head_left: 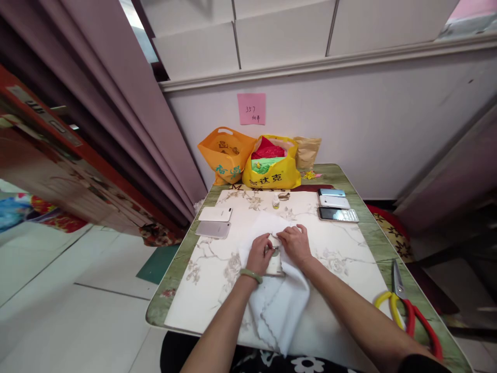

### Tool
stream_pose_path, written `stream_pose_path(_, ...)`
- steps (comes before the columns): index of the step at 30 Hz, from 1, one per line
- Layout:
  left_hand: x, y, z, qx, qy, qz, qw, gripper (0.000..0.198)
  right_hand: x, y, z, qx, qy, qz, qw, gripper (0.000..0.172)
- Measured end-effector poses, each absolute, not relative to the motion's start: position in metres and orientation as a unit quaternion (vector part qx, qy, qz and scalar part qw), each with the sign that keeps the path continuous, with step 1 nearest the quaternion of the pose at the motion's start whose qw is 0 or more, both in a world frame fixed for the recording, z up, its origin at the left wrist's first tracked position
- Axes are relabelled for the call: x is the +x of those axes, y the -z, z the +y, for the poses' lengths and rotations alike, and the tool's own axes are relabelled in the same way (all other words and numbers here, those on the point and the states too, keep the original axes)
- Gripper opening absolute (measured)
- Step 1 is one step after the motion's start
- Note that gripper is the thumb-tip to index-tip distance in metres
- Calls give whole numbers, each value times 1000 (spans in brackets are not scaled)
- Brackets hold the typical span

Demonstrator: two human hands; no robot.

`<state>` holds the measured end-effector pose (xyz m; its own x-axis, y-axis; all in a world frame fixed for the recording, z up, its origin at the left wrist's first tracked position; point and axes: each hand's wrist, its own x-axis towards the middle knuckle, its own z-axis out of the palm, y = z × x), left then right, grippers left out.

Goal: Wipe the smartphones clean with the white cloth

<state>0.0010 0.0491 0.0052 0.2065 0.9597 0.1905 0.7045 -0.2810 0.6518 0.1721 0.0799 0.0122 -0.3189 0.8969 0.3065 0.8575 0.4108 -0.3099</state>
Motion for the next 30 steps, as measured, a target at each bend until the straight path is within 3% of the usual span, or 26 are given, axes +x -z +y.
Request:
stream_pose_path(9,7,-41,79,857,-118,460,201,6,212,-12,31,-432,-67,-871,225,21)
stream_pose_path(13,14,-59,86,867,-49,461,182,6,235,-10,27,-434,-85,-852,279,19)
stream_pose_path(24,32,-69,74,680,9,728,87,29,259,-8,53,-545,-77,-736,394,18)
stream_pose_path(30,26,-50,70,623,-5,773,118,25,215,-16,46,-481,-119,-784,373,24)
